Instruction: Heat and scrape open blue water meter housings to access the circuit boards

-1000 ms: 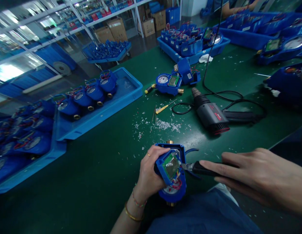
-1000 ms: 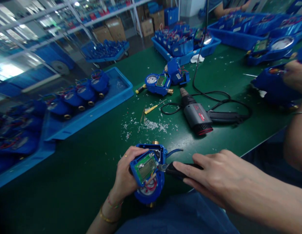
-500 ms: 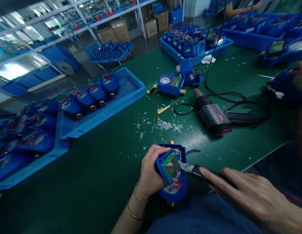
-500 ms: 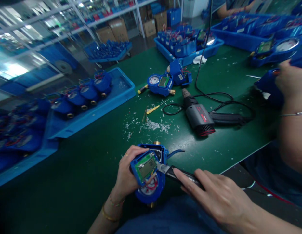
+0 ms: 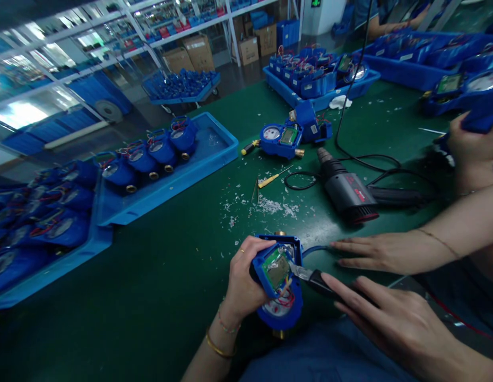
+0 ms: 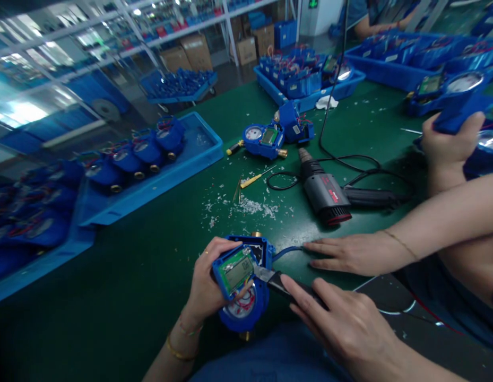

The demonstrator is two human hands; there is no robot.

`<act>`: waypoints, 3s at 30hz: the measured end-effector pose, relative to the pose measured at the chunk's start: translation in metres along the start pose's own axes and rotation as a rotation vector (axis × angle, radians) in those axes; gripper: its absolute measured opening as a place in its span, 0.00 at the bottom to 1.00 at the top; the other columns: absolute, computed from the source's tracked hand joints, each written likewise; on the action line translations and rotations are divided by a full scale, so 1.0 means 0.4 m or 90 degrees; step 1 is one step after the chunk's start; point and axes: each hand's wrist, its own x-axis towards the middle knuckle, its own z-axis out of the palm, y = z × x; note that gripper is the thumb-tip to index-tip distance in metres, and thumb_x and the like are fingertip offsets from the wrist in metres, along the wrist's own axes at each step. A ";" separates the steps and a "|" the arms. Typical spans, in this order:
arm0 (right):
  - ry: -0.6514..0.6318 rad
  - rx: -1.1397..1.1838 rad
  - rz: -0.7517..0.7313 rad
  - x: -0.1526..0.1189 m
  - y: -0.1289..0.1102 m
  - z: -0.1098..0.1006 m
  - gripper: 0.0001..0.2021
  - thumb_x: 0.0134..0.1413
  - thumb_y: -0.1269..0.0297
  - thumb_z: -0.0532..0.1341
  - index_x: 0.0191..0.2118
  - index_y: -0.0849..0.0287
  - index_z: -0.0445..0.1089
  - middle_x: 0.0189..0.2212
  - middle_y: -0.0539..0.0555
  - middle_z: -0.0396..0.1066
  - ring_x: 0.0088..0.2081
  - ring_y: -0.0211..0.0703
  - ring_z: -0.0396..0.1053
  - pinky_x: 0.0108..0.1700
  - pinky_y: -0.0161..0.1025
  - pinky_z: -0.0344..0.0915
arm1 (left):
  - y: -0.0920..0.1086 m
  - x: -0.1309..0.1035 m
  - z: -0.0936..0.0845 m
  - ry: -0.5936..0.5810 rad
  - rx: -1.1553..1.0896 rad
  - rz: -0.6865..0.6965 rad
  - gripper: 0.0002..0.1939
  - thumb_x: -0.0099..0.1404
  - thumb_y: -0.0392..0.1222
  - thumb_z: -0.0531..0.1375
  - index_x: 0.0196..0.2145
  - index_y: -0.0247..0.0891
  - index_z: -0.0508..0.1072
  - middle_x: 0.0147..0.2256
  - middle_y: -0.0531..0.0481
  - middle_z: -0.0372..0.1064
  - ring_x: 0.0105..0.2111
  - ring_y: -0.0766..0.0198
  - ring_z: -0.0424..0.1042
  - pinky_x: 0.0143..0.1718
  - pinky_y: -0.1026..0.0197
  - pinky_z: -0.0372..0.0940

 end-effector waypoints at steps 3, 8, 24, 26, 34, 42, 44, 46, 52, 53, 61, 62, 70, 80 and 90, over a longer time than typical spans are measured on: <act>0.030 -0.046 -0.031 -0.009 -0.009 0.017 0.18 0.69 0.67 0.54 0.61 0.62 0.64 0.25 0.46 0.62 0.19 0.33 0.66 0.22 0.33 0.63 | -0.003 -0.003 0.000 0.007 -0.001 -0.001 0.29 0.49 0.38 0.73 0.48 0.39 0.72 0.41 0.46 0.71 0.40 0.57 0.72 0.41 0.56 0.69; 0.023 -0.043 0.000 -0.032 -0.021 0.049 0.22 0.70 0.66 0.54 0.66 0.62 0.59 0.26 0.46 0.61 0.20 0.31 0.65 0.23 0.32 0.61 | -0.009 -0.010 0.001 0.029 0.007 -0.001 0.30 0.47 0.37 0.73 0.49 0.39 0.72 0.41 0.47 0.71 0.40 0.57 0.72 0.42 0.57 0.69; 0.035 -0.040 0.045 -0.037 -0.047 0.071 0.28 0.72 0.65 0.49 0.73 0.59 0.42 0.28 0.48 0.63 0.21 0.30 0.65 0.23 0.30 0.62 | -0.010 -0.011 0.004 0.035 0.012 0.001 0.30 0.46 0.35 0.72 0.48 0.39 0.72 0.41 0.48 0.71 0.40 0.58 0.72 0.42 0.59 0.68; 0.047 -0.036 0.041 -0.033 -0.046 0.073 0.28 0.73 0.66 0.49 0.73 0.59 0.41 0.28 0.48 0.63 0.21 0.30 0.65 0.23 0.29 0.61 | -0.011 -0.013 0.003 0.035 0.015 -0.006 0.30 0.46 0.35 0.72 0.48 0.39 0.72 0.41 0.48 0.71 0.41 0.58 0.72 0.42 0.59 0.68; 0.033 0.014 0.044 -0.033 -0.043 0.078 0.28 0.73 0.65 0.47 0.73 0.58 0.40 0.29 0.48 0.65 0.22 0.30 0.68 0.22 0.31 0.61 | -0.011 -0.014 0.002 0.037 0.011 -0.013 0.29 0.46 0.36 0.72 0.48 0.39 0.72 0.41 0.48 0.70 0.41 0.58 0.71 0.42 0.59 0.67; 0.021 0.021 0.045 -0.029 -0.045 0.077 0.27 0.73 0.66 0.48 0.73 0.59 0.43 0.31 0.49 0.66 0.22 0.30 0.67 0.22 0.30 0.62 | -0.017 -0.018 0.003 0.040 0.019 -0.008 0.29 0.49 0.38 0.72 0.49 0.39 0.72 0.41 0.48 0.70 0.40 0.58 0.71 0.42 0.58 0.67; 0.022 0.019 0.042 -0.028 -0.043 0.077 0.27 0.73 0.66 0.48 0.72 0.59 0.44 0.30 0.49 0.64 0.22 0.31 0.67 0.22 0.31 0.61 | -0.018 -0.018 0.003 0.043 0.021 -0.002 0.28 0.49 0.38 0.72 0.49 0.39 0.72 0.41 0.48 0.70 0.40 0.58 0.71 0.42 0.58 0.67; 0.013 0.021 0.045 -0.029 -0.039 0.077 0.27 0.73 0.66 0.48 0.72 0.59 0.44 0.30 0.48 0.63 0.22 0.30 0.67 0.22 0.32 0.62 | -0.017 -0.017 0.002 0.041 0.022 0.000 0.28 0.50 0.39 0.72 0.49 0.39 0.72 0.41 0.48 0.70 0.40 0.58 0.71 0.42 0.58 0.67; -0.027 0.060 0.032 -0.029 -0.013 0.070 0.23 0.73 0.64 0.48 0.69 0.59 0.53 0.29 0.47 0.63 0.21 0.29 0.65 0.23 0.31 0.61 | -0.020 -0.016 -0.005 0.030 0.047 -0.006 0.29 0.49 0.39 0.72 0.49 0.39 0.71 0.42 0.48 0.70 0.41 0.57 0.72 0.43 0.57 0.68; -0.029 0.063 0.027 -0.027 -0.008 0.066 0.22 0.73 0.64 0.48 0.68 0.59 0.54 0.29 0.47 0.64 0.20 0.29 0.65 0.23 0.31 0.61 | -0.021 -0.016 -0.006 0.029 0.051 -0.007 0.29 0.49 0.39 0.72 0.49 0.40 0.71 0.42 0.47 0.70 0.41 0.57 0.72 0.43 0.57 0.68; -0.050 0.036 -0.009 0.040 0.015 -0.036 0.19 0.74 0.62 0.44 0.62 0.57 0.63 0.27 0.46 0.67 0.19 0.30 0.66 0.20 0.32 0.58 | -0.014 -0.017 -0.003 0.027 0.037 -0.002 0.30 0.49 0.38 0.72 0.49 0.41 0.71 0.42 0.46 0.71 0.41 0.55 0.72 0.43 0.55 0.69; -0.062 0.031 -0.021 0.051 0.022 -0.050 0.19 0.74 0.62 0.43 0.61 0.57 0.63 0.27 0.46 0.67 0.18 0.30 0.65 0.19 0.33 0.58 | -0.013 -0.015 -0.003 0.025 0.032 0.000 0.29 0.49 0.38 0.72 0.49 0.41 0.71 0.42 0.46 0.71 0.41 0.56 0.72 0.43 0.55 0.69; -0.100 0.000 -0.108 0.085 0.080 -0.074 0.20 0.74 0.59 0.43 0.60 0.53 0.66 0.27 0.47 0.66 0.18 0.31 0.63 0.20 0.37 0.54 | -0.020 0.002 -0.006 -0.021 -0.014 0.008 0.30 0.48 0.39 0.73 0.49 0.40 0.72 0.41 0.48 0.71 0.41 0.58 0.72 0.42 0.57 0.68; -0.028 0.077 0.022 -0.003 0.022 0.037 0.20 0.73 0.63 0.49 0.65 0.58 0.60 0.29 0.47 0.65 0.22 0.30 0.64 0.24 0.32 0.58 | -0.025 -0.002 -0.006 0.001 -0.003 -0.010 0.27 0.51 0.41 0.72 0.48 0.40 0.71 0.41 0.46 0.70 0.41 0.55 0.71 0.43 0.54 0.68; -0.020 0.163 0.138 -0.013 -0.053 0.033 0.25 0.71 0.65 0.50 0.70 0.52 0.53 0.37 0.52 0.74 0.28 0.34 0.73 0.25 0.29 0.68 | -0.032 -0.013 0.000 0.026 0.016 -0.019 0.28 0.51 0.41 0.71 0.50 0.40 0.70 0.42 0.46 0.70 0.42 0.55 0.71 0.43 0.53 0.68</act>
